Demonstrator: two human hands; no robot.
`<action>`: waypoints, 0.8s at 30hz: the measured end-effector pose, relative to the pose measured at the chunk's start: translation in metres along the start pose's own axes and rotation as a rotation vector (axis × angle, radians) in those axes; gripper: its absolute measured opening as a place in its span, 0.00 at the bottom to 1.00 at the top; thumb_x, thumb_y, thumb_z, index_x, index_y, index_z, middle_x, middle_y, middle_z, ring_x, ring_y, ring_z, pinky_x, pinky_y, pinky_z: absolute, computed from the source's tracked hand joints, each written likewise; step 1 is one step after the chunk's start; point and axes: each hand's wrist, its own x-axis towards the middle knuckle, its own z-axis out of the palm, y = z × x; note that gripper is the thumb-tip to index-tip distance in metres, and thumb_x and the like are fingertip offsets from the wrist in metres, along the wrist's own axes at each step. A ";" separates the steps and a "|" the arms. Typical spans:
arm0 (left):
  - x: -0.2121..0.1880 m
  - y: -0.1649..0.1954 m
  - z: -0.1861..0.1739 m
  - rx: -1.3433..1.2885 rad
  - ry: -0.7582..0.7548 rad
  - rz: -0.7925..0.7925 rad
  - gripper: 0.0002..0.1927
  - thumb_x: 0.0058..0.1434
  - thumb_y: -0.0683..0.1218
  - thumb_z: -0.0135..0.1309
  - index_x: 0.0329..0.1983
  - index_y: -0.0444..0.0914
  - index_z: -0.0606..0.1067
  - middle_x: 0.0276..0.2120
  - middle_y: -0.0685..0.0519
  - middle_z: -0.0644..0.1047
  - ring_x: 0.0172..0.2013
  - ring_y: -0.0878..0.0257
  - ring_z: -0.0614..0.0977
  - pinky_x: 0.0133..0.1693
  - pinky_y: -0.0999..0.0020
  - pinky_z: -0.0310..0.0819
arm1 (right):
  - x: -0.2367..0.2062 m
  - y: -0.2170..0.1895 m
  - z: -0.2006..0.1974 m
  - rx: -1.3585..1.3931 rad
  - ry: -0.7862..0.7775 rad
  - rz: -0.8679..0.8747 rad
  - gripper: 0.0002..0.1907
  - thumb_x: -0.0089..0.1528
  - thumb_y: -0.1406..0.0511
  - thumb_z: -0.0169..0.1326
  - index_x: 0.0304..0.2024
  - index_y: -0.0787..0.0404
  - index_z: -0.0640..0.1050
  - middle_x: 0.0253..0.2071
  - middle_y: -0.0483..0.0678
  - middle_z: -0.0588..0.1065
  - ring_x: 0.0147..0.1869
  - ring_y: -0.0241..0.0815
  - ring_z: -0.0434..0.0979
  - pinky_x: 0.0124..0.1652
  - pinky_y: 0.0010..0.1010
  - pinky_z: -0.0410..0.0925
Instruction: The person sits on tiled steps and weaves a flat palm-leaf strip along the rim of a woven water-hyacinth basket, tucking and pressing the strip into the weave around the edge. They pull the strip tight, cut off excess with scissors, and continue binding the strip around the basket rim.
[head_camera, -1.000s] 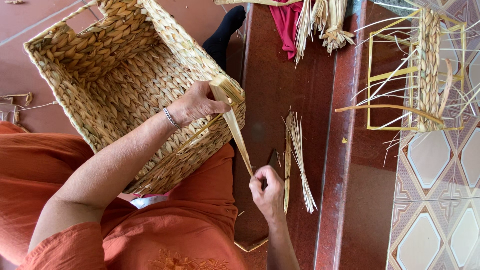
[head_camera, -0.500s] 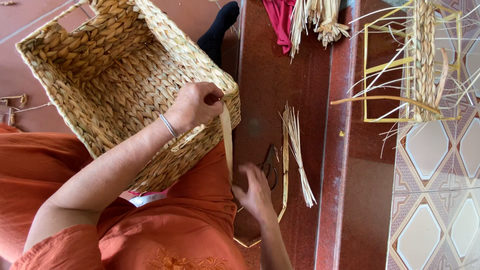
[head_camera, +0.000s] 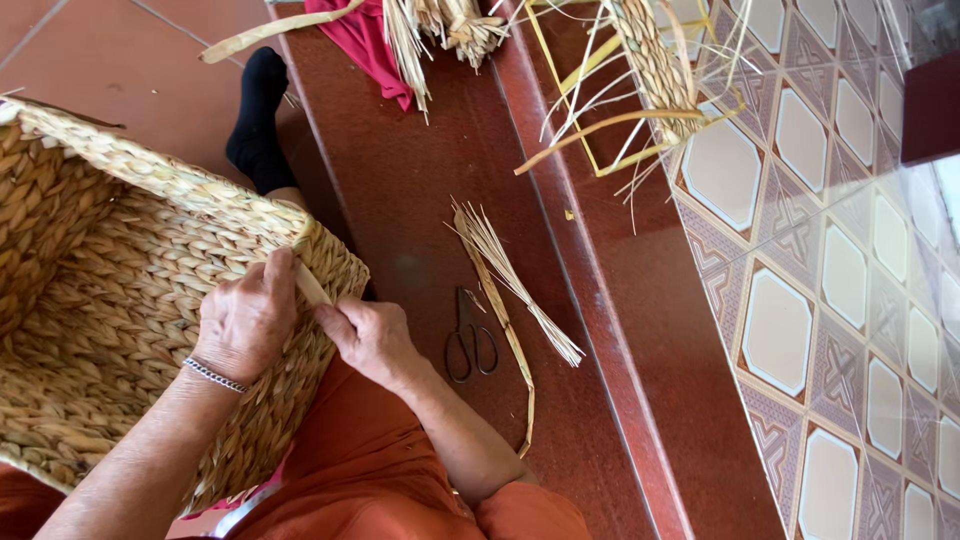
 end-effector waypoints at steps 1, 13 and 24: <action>-0.001 -0.001 0.003 0.003 -0.017 0.000 0.07 0.69 0.43 0.50 0.47 0.38 0.69 0.27 0.47 0.79 0.19 0.52 0.81 0.19 0.57 0.74 | -0.003 -0.006 0.001 -0.034 0.013 0.013 0.20 0.72 0.58 0.52 0.27 0.58 0.74 0.17 0.44 0.71 0.16 0.31 0.66 0.15 0.24 0.63; 0.001 -0.007 0.016 -0.051 -0.050 -0.002 0.07 0.70 0.43 0.50 0.39 0.36 0.67 0.25 0.47 0.79 0.18 0.55 0.80 0.18 0.57 0.74 | -0.024 -0.024 0.013 0.025 0.125 -0.037 0.20 0.75 0.61 0.48 0.28 0.61 0.68 0.17 0.46 0.67 0.18 0.35 0.67 0.18 0.29 0.62; 0.012 0.007 -0.027 -0.102 0.227 0.127 0.08 0.59 0.46 0.57 0.37 0.37 0.73 0.32 0.46 0.77 0.36 0.52 0.80 0.36 0.56 0.78 | -0.027 0.017 -0.023 0.749 -0.087 0.289 0.17 0.71 0.58 0.53 0.30 0.60 0.75 0.22 0.44 0.72 0.17 0.29 0.64 0.14 0.23 0.60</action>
